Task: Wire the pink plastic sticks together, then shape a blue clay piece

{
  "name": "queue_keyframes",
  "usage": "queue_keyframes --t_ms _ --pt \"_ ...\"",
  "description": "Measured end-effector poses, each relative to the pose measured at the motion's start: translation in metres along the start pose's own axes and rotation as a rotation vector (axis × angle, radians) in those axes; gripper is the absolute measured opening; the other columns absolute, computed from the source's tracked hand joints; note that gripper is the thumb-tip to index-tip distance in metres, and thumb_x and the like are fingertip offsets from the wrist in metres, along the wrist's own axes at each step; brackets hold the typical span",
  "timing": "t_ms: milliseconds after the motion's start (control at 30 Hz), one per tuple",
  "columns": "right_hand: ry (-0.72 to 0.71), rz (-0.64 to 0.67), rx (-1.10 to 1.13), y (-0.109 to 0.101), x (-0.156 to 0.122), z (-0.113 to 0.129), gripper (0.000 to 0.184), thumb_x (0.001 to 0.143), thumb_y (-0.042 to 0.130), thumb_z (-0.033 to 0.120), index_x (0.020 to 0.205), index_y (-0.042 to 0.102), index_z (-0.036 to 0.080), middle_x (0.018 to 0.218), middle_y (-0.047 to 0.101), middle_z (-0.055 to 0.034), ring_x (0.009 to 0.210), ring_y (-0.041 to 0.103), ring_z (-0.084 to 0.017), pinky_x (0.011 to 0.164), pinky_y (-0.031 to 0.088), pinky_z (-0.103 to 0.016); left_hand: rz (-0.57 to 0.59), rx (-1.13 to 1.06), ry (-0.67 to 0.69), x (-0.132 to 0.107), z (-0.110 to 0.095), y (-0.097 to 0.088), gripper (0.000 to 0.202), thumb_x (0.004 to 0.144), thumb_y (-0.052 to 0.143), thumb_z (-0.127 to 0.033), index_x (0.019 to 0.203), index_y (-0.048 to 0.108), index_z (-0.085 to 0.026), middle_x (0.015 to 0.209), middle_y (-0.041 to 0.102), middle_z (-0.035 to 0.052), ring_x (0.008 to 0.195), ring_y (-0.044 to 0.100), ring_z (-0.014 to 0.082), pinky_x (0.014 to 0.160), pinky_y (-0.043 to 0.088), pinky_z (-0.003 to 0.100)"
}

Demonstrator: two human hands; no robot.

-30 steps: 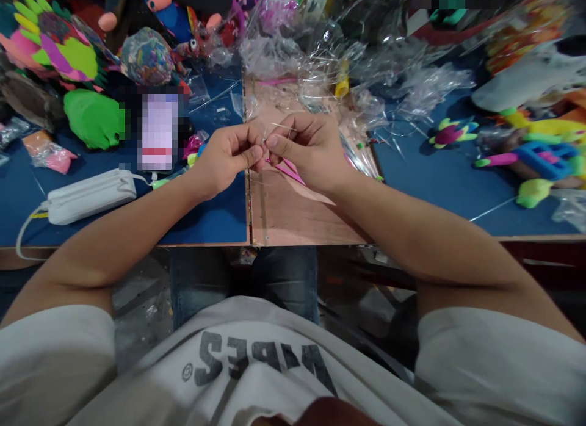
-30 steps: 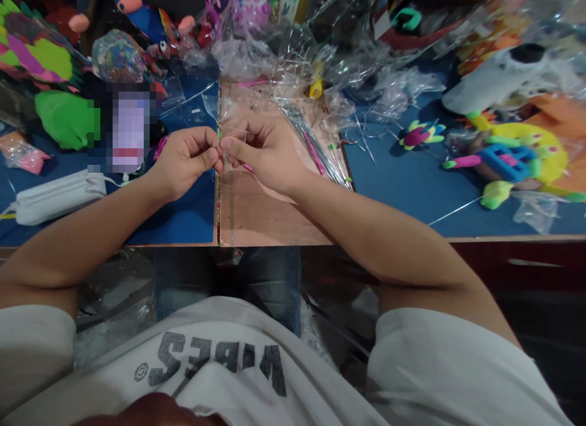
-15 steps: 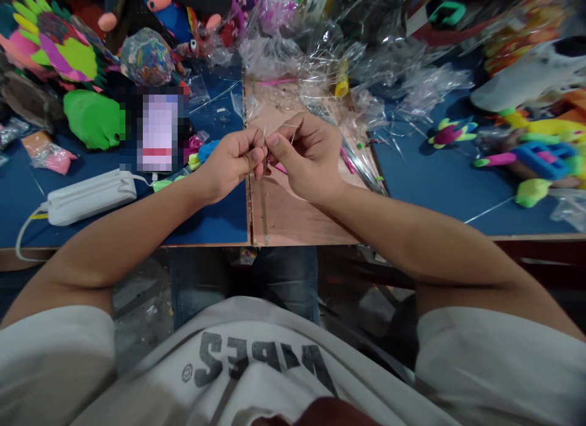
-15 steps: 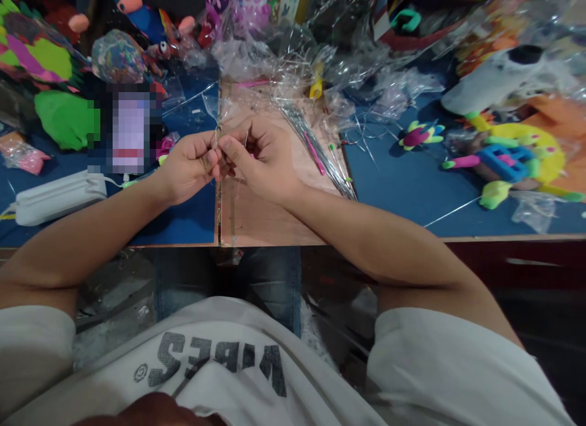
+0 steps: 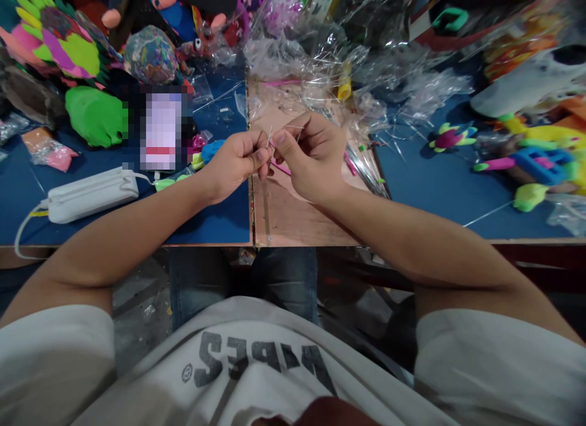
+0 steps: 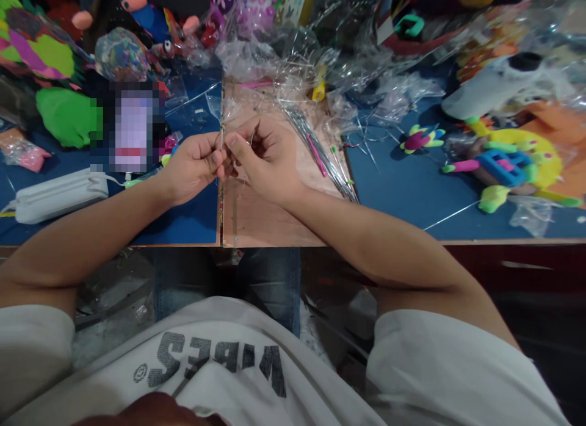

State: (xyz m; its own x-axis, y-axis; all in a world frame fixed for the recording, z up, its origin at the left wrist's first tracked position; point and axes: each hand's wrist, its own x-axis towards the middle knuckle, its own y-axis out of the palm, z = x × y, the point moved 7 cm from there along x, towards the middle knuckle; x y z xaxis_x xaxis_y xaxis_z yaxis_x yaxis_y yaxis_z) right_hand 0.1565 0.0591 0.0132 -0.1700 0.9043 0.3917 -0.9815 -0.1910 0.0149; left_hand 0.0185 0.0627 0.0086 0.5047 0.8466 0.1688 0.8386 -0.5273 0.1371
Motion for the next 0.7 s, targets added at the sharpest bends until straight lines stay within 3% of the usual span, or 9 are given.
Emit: queue_keyframes --t_ms 167,400,533,633,700 --pt "0.009 -0.015 -0.025 0.000 0.000 0.005 0.061 0.095 0.079 0.087 0.093 0.059 0.030 0.076 0.068 -0.0003 0.074 0.077 -0.022 0.060 0.063 -0.035 0.034 -0.006 -0.009 -0.001 0.001 0.003 0.050 0.101 0.086 -0.058 0.078 0.057 -0.025 0.068 0.061 -0.0019 0.069 0.064 0.0154 0.077 0.059 0.033" --pt "-0.021 -0.047 -0.035 -0.003 0.002 0.002 0.060 0.096 0.080 0.086 0.094 0.061 0.029 0.077 0.068 0.0017 0.072 0.075 -0.019 0.063 0.064 -0.034 0.046 -0.054 0.012 -0.001 0.001 0.004 0.059 0.090 0.094 -0.070 0.080 0.060 -0.023 0.071 0.062 -0.0023 0.072 0.063 0.0144 0.076 0.057 0.031" --pt "0.008 0.013 0.029 -0.004 0.010 -0.004 0.063 0.090 0.087 0.086 0.113 0.064 0.032 0.081 0.073 0.0041 0.070 0.072 -0.017 0.065 0.064 -0.033 -0.009 -0.084 0.039 0.000 -0.002 0.000 0.061 0.087 0.096 -0.072 0.080 0.060 -0.024 0.073 0.065 -0.0020 0.079 0.068 0.0162 0.079 0.057 0.031" --pt "0.034 0.030 0.100 -0.007 0.015 -0.006 0.070 0.084 0.095 0.081 0.126 0.065 0.034 0.088 0.078 0.0044 0.067 0.069 -0.016 0.065 0.063 -0.033 -0.080 -0.102 0.039 0.001 -0.007 -0.006 0.056 0.089 0.097 -0.065 0.081 0.060 -0.023 0.074 0.068 -0.0033 0.076 0.068 0.0142 0.079 0.058 0.030" --pt "0.058 0.012 0.114 -0.010 0.016 -0.008 0.062 0.086 0.095 0.078 0.120 0.069 0.033 0.087 0.079 0.0034 0.065 0.067 -0.016 0.063 0.062 -0.034 -0.134 -0.104 0.012 0.001 -0.010 -0.009 0.048 0.093 0.098 -0.052 0.083 0.062 -0.023 0.073 0.068 -0.0046 0.071 0.067 0.0123 0.078 0.059 0.029"
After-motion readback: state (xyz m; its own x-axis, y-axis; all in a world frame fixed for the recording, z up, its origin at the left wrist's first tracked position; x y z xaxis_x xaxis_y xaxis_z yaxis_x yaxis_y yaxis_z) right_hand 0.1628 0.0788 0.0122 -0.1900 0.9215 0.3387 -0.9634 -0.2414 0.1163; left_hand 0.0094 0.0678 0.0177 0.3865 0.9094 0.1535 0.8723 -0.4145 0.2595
